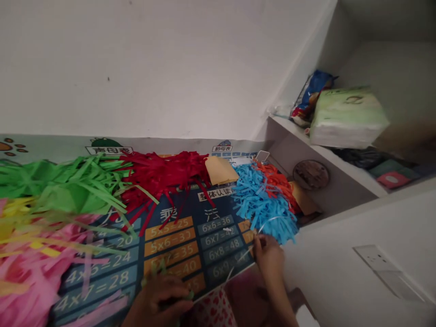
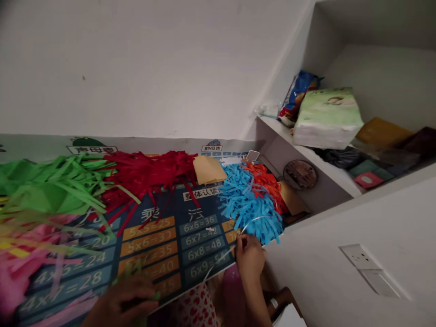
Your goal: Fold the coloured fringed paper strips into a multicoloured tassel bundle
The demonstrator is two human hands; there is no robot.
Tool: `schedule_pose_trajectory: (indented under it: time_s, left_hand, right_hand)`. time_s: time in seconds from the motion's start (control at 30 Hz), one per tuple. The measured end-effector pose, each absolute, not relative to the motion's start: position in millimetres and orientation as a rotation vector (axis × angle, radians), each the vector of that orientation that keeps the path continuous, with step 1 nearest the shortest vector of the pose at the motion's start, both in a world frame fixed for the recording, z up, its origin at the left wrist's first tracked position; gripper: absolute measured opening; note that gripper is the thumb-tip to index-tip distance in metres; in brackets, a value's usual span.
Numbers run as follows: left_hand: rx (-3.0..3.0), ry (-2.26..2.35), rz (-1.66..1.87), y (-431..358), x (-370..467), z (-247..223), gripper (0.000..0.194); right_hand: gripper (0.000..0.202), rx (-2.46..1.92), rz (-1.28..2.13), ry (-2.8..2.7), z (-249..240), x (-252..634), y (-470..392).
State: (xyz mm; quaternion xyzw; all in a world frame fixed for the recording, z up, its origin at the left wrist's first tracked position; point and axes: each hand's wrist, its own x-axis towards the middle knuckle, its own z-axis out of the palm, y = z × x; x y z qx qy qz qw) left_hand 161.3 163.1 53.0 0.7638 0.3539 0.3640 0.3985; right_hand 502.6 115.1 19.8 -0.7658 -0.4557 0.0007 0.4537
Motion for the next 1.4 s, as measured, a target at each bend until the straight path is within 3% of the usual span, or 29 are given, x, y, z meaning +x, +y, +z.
schedule_pose_trajectory:
  time_s: [0.13,0.33,0.53,0.7,0.83,1.03,1.2,1.4]
  left_hand:
    - [1.741,0.878,0.803,162,165,55,0.010]
    - [1.308,0.785,0.720,155,194,66,0.031]
    - [1.109,0.987,0.591,146,175,61,0.033]
    - [1.041,1.105,0.601,135,146,38,0.033]
    - [1.055,1.116,0.574,137,135,33,0.031]
    - [1.072,1.131,1.088,147,118,48,0.019]
    - [0.412,0.990,1.066,147,129,46,0.033]
    - [0.376,0.872,1.113,144,138,48,0.031]
  right_hand:
    - [0.036,-1.840,0.132,-1.113,39,469,111]
    - [0.017,-1.370,0.779,-1.214,52,362,120]
    - [0.017,-0.952,1.449,-0.495,35,372,156]
    - [0.017,-0.828,1.369,-0.349,45,422,203]
    - [0.021,-1.001,1.217,-0.529,65,427,214]
    - [0.013,-1.398,0.834,-1.189,70,366,171]
    - [0.021,-1.381,0.753,-1.541,62,303,144]
    - [0.021,-1.375,0.704,-1.606,61,293,147]
